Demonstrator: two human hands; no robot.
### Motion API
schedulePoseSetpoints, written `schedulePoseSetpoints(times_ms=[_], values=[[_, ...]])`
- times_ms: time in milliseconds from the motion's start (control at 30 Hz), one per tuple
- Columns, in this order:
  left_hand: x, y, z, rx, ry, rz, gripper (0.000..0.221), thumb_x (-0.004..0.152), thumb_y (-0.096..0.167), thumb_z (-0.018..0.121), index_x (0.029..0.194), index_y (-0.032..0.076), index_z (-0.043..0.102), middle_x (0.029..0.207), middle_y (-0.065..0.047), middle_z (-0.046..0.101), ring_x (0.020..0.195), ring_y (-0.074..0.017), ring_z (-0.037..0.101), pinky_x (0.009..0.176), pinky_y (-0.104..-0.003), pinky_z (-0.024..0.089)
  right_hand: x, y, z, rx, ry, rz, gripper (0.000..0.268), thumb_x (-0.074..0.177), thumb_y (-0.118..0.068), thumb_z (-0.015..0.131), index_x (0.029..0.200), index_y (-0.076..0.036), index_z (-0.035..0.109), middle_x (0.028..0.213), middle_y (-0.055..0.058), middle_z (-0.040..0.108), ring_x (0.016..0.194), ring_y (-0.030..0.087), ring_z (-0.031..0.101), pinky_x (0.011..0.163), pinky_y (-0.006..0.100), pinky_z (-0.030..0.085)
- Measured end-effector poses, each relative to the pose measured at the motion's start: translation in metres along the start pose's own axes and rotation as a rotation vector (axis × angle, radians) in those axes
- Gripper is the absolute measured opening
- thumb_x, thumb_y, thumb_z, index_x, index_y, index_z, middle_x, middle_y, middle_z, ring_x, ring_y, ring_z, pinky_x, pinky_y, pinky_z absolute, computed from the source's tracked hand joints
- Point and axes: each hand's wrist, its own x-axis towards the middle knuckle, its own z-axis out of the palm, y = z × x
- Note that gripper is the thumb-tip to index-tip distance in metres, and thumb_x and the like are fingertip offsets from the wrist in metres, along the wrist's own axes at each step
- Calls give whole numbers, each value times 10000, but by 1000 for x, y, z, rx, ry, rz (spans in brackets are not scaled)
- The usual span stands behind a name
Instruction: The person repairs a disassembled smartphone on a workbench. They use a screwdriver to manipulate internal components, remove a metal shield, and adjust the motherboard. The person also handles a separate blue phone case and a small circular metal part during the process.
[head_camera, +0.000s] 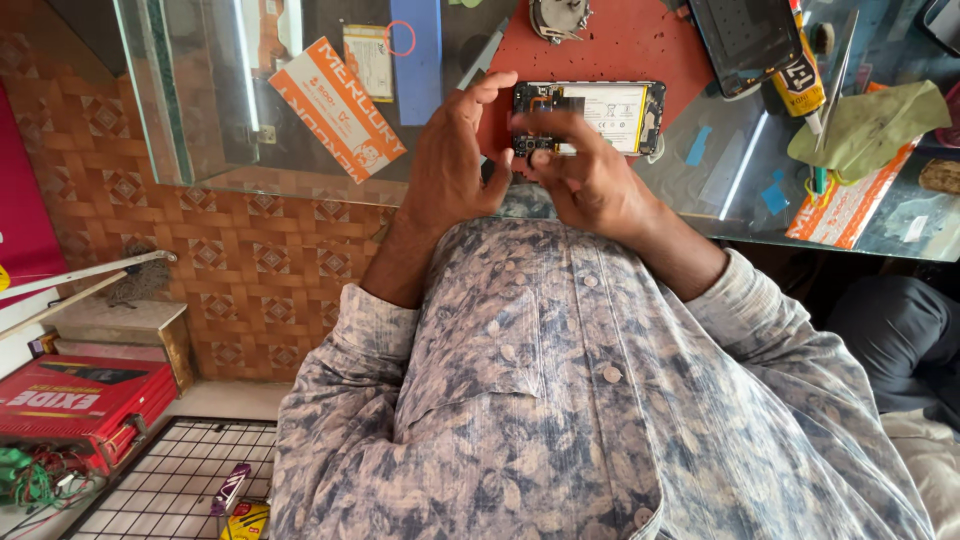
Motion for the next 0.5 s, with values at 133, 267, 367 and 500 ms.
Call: schedulePoseSetpoints(times_ms=[133, 267, 367, 500], values=[[-3, -7, 8, -27, 39, -85, 561, 944, 20, 665, 1382, -70, 326, 1499, -240, 527, 1010, -274, 569, 893, -381, 514, 0, 1, 3, -103, -18, 70, 639, 896, -47, 856, 1323, -102, 384, 900, 102, 612, 730, 229, 664, 571, 424, 527], [-1, -11, 13, -76, 86, -366, 405, 1053, 14, 610, 1417, -34, 439, 1123, -138, 624, 775, -225, 570, 693, -357, 484, 8, -2, -6, -8, -8, -70, 562, 942, 117, 682, 1310, -80, 305, 1115, 267, 626, 950, 350, 711, 692, 404, 601], [11, -13, 15, 74, 245, -156, 245, 1074, 32, 632, 1307, 57, 559, 1170, -111, 594, 978, -244, 665, 772, -346, 556, 3, 1, 1, -90, -11, -7, 599, 984, 23, 797, 1329, -77, 317, 1055, 196, 649, 904, 280, 710, 663, 370, 586], [26, -16, 15, 151, 179, -206, 133, 1026, 128, 723, 1110, 71, 637, 1039, -73, 606, 862, -246, 690, 703, -358, 557, 2, 1, -2, 138, -42, 19, 541, 949, 83, 680, 1285, -109, 302, 1088, 250, 650, 873, 287, 696, 639, 375, 569]])
